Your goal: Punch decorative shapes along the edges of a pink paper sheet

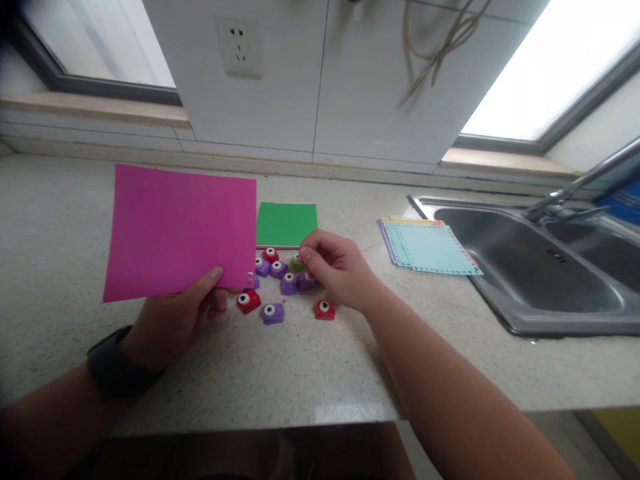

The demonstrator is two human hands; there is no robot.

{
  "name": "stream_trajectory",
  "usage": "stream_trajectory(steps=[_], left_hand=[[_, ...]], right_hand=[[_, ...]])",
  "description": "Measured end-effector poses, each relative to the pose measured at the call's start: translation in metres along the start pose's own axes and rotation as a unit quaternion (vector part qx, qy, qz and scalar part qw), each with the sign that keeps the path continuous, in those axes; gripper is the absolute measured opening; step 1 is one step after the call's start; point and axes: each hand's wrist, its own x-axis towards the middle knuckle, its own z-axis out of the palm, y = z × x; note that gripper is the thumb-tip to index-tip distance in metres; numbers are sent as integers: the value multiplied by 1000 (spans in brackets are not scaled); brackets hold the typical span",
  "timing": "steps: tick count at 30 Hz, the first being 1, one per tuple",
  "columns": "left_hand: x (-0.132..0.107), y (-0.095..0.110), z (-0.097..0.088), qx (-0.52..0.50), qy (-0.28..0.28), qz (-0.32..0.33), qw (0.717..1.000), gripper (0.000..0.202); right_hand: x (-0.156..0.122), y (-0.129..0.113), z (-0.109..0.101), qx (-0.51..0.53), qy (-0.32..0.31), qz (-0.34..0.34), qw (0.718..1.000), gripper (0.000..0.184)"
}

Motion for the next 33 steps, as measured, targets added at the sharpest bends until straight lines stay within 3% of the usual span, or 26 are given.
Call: stream_trajectory(steps=[5, 8, 11, 15, 18, 21, 27, 31, 33], left_hand=[[0, 4, 0, 7, 0, -2, 1000, 48], [0, 5, 0, 12, -1, -2, 1000, 47], [0, 5, 0, 13, 2, 3, 1000, 48], [-1, 3, 1, -9, -2, 6, 1000, 47], [-1, 0, 0, -24, -3, 6, 1000, 47], [0, -2, 0, -36, 0, 4, 999, 47], [2, -1, 0, -5, 0, 8, 1000, 48], [1, 2, 1, -8, -1, 6, 1000, 48], [0, 6, 1, 4, 2, 3, 1000, 48]], right_hand=[[-1, -2, 0, -30, 4, -7, 1000, 20], [1, -5, -2, -142, -23, -23, 989, 18], [5, -8, -5, -323, -98, -61, 939, 18], [8, -7, -4, -448, -178, -54, 874, 41], [8, -5, -3, -485, -193, -41, 852, 51], [6, -3, -2, -496, -199, -39, 844, 47], [7, -5, -3, -443, -205, -43, 872, 27], [5, -5, -2, -340, -139, 8, 930, 20], [3, -3, -1, -239, -92, 46, 966, 20]])
